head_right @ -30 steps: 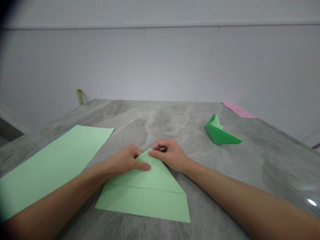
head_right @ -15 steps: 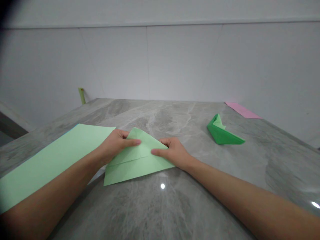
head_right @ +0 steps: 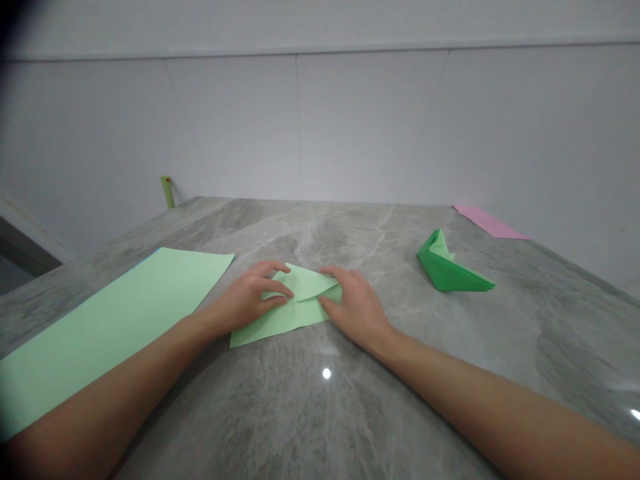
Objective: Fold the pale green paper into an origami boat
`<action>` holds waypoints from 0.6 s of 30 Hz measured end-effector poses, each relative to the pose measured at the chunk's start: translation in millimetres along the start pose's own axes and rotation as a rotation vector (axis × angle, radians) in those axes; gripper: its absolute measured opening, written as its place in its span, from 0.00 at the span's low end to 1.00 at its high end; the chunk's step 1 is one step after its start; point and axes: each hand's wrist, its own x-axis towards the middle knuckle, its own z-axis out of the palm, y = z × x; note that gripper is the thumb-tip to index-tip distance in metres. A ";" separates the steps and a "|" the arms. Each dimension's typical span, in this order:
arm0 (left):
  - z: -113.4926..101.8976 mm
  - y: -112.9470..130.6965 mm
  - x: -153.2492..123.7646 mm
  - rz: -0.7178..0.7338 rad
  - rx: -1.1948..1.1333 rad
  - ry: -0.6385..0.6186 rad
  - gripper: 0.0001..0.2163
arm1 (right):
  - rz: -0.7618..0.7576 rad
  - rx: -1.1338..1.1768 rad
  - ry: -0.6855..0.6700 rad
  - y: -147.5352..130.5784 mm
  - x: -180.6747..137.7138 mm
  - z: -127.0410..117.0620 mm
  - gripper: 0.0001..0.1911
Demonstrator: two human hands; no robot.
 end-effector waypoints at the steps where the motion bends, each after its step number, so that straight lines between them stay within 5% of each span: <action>1: 1.5 -1.3 -0.2 0.018 -0.021 -0.043 0.07 | -0.068 -0.060 0.005 0.5 -1.5 -0.3 0.20; 8: 4.0 -3.2 1.8 0.015 -0.060 -0.093 0.10 | -0.402 -0.086 -0.182 -10.2 -6.2 -6.8 0.21; 18: 3.6 -0.6 -0.4 0.046 -0.079 -0.086 0.13 | -0.387 -0.094 -0.216 -3.5 -3.4 -5.4 0.19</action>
